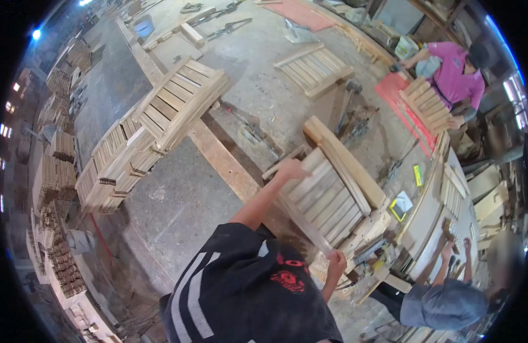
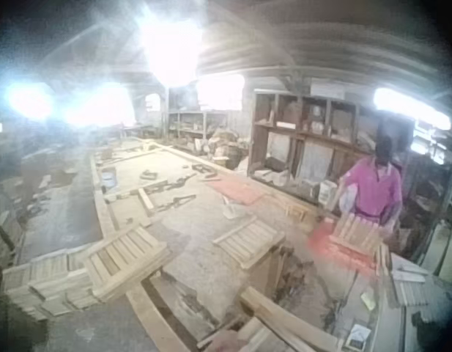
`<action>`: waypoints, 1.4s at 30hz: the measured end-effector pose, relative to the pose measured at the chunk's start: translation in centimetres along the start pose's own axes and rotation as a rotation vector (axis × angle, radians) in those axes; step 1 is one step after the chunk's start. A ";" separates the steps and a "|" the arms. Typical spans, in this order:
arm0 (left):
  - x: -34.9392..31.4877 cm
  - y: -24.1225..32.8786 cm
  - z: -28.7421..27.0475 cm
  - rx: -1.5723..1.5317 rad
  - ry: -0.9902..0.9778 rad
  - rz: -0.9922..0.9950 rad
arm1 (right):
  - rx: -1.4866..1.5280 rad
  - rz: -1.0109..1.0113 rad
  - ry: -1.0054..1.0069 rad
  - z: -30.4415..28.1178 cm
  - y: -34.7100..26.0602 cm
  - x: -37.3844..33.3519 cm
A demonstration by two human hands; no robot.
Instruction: Assembling wooden slats into a frame using a pneumatic nail gun and a hammer in a furniture factory.
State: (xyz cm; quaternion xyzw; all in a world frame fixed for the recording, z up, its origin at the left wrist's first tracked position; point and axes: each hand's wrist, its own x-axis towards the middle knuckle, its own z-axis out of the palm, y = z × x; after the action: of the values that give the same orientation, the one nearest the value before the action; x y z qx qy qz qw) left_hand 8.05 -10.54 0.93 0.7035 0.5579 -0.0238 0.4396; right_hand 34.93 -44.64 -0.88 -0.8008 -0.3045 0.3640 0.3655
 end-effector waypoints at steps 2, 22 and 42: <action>-1.5 2.5 -0.8 -0.081 0.150 0.271 | -0.216 -0.173 0.150 0.3 1.7 1.7; -6.9 7.2 -0.9 -0.675 -0.060 0.484 | 0.386 -0.023 0.110 4.9 -6.4 18.5; -21.4 -19.1 -36.2 -0.690 0.620 0.230 | -0.094 -0.385 -0.162 30.4 -36.0 17.1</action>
State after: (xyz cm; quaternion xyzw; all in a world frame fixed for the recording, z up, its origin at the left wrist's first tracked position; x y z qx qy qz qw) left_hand -31.89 -3.67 23.02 0.5475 0.5565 0.4229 0.4601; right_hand 11.84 -1.00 7.84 -0.7121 -0.4969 0.3358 0.3651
